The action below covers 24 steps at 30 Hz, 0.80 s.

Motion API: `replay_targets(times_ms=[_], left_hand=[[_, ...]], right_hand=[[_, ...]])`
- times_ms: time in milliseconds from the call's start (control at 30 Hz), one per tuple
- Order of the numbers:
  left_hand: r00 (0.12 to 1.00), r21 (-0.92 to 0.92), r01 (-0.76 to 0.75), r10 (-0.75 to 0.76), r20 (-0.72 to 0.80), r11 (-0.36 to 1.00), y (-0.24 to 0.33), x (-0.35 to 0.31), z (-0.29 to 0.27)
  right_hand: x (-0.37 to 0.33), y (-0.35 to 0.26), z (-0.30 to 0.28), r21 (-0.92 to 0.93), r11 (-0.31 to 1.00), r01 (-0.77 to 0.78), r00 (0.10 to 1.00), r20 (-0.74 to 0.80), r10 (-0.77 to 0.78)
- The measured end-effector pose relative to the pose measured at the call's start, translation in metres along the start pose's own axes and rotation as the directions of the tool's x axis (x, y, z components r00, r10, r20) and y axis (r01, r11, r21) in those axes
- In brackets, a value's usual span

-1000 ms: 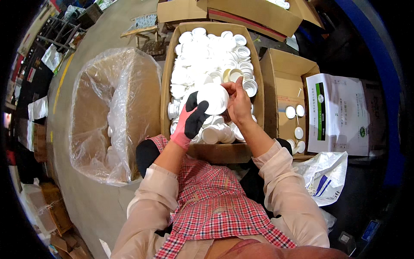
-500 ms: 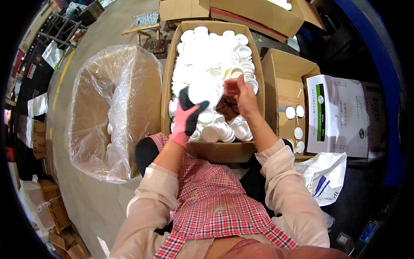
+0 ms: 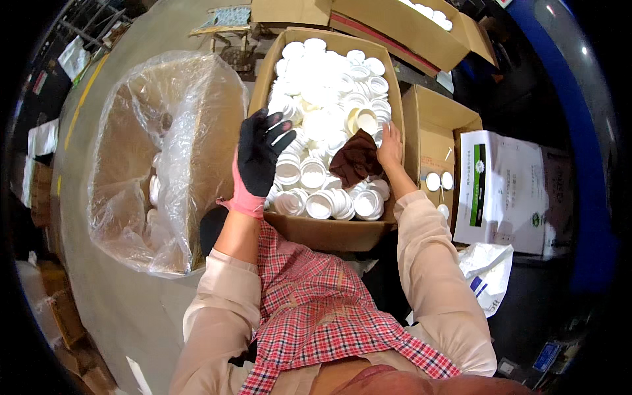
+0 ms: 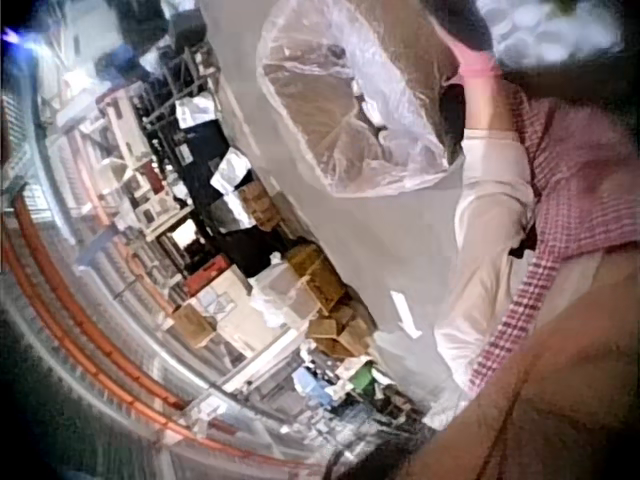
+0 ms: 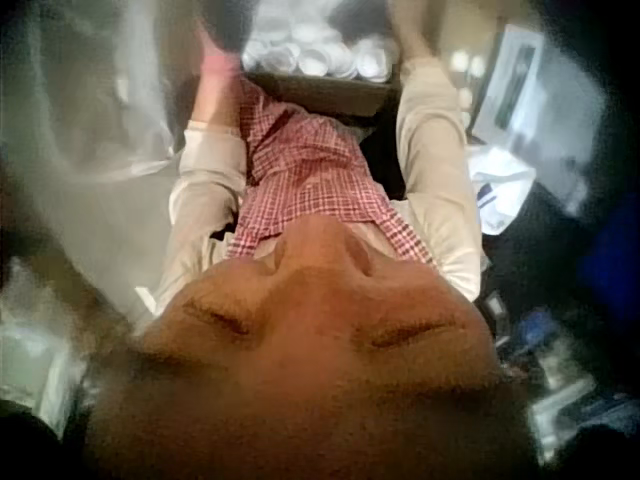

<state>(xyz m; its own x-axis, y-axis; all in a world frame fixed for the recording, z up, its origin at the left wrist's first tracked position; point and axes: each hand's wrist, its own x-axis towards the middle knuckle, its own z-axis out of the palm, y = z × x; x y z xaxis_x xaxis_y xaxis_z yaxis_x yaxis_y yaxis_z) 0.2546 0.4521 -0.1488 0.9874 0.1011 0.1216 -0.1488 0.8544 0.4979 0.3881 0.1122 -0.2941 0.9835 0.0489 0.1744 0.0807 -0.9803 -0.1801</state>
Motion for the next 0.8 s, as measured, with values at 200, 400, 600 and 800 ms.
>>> replay_targets(times_ms=[200,400,600,800], left_hand=[[0.992,0.217,0.092,-0.069,-0.109,0.972,-0.008,0.006,0.015],[0.951,0.273,0.27,-0.213,-0.223,0.923,-0.02,0.006,0.009],[0.902,-0.253,0.385,-0.42,-0.101,0.888,-0.036,0.002,0.008],[0.907,-0.452,0.404,-0.411,0.088,0.795,-0.016,0.004,0.02]], right_hand=[[0.036,-0.038,0.005,0.254,0.967,-0.011,0.996,0.092,-0.013],[0.038,-0.043,0.001,0.478,0.875,-0.08,0.995,-0.02,0.102],[-0.007,-0.118,-0.134,0.934,0.299,0.196,0.921,-0.071,-0.383],[-0.002,-0.084,-0.01,0.338,0.854,0.397,0.896,0.062,-0.441]])
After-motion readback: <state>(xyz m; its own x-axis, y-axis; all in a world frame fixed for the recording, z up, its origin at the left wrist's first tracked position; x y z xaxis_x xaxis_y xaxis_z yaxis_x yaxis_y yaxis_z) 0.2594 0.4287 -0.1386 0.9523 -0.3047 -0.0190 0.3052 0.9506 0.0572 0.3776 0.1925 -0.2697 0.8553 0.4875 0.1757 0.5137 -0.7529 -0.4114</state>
